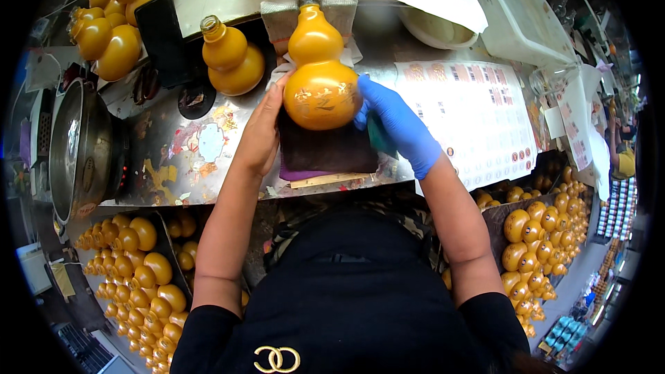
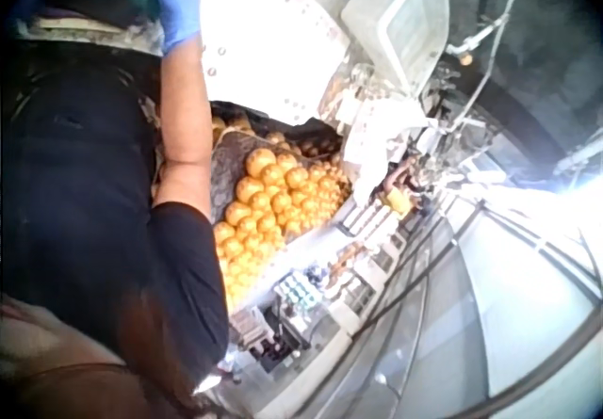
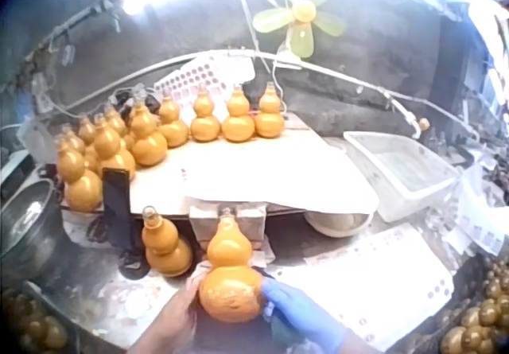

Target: The person applies decorative stickers to the surface of yellow gourd-shaped bottles. They peel stickers from a sheet, position them on the bottle, and smooth them down with a green cloth. The person handles multiple bottles, moving them between a work surface and a nearby tray.

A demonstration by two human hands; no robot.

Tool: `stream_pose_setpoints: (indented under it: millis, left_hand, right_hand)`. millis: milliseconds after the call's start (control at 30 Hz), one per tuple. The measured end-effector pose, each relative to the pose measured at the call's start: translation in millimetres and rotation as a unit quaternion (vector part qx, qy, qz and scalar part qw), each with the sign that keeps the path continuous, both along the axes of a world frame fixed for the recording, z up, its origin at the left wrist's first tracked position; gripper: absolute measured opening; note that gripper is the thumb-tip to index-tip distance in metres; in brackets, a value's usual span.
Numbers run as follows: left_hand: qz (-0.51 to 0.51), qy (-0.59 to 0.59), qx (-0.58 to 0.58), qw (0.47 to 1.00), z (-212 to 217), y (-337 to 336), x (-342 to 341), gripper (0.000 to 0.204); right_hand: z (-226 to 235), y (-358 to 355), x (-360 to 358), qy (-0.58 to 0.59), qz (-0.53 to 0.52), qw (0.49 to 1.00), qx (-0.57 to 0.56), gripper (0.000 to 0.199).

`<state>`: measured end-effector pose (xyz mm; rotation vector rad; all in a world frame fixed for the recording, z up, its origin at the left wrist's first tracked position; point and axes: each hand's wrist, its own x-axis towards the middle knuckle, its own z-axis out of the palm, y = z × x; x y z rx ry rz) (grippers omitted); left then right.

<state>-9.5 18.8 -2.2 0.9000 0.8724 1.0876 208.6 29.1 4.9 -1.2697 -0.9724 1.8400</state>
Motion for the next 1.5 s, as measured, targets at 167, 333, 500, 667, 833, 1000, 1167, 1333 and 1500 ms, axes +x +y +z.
stream_pose_setpoints:
  millis: [167,333,500,667,833,1000,1167,1333,1500]
  left_hand:
    - [-0.007,0.050,0.018,0.999,7.9,3.2,10.9,0.063]
    - [0.021,0.029,0.002,0.999,3.6,0.8,12.3,0.058]
    - [0.000,0.050,-0.002,0.999,6.0,2.5,6.7,0.061]
    - [0.018,0.034,0.032,0.999,-13.0,7.0,-2.4,0.070]
    - [-0.012,0.105,0.106,0.989,-10.9,-8.7,-2.0,0.078]
    - [-0.042,0.121,0.131,0.983,-17.6,-5.8,-8.5,0.080]
    - [-0.025,-0.013,0.041,0.999,8.5,3.6,-0.7,0.073]
    - [-0.015,0.051,0.028,0.998,3.1,7.2,11.1,0.065]
    - [-0.005,0.037,0.028,0.999,5.3,5.6,11.9,0.062]
  right_hand:
    - [4.8,4.6,-5.1,-0.027,0.043,0.995,0.083,0.063]
    - [-0.9,3.6,-5.5,0.005,0.027,0.996,0.087,0.063]
    - [-8.8,4.7,-6.8,0.035,0.001,0.997,0.070,0.062]
    - [-21.9,7.1,7.2,0.015,0.002,1.000,0.001,0.063]
    - [-8.9,-9.1,-8.7,-0.019,-0.009,0.986,0.164,0.062]
    - [-7.9,-6.9,1.6,-0.004,0.023,0.994,0.110,0.062]
    - [-14.2,8.4,7.9,0.063,0.005,0.998,0.000,0.059]
    - [17.5,9.2,-8.2,-0.027,0.047,0.997,0.049,0.054]
    - [-5.0,16.6,-6.8,0.040,0.043,0.996,0.071,0.054]
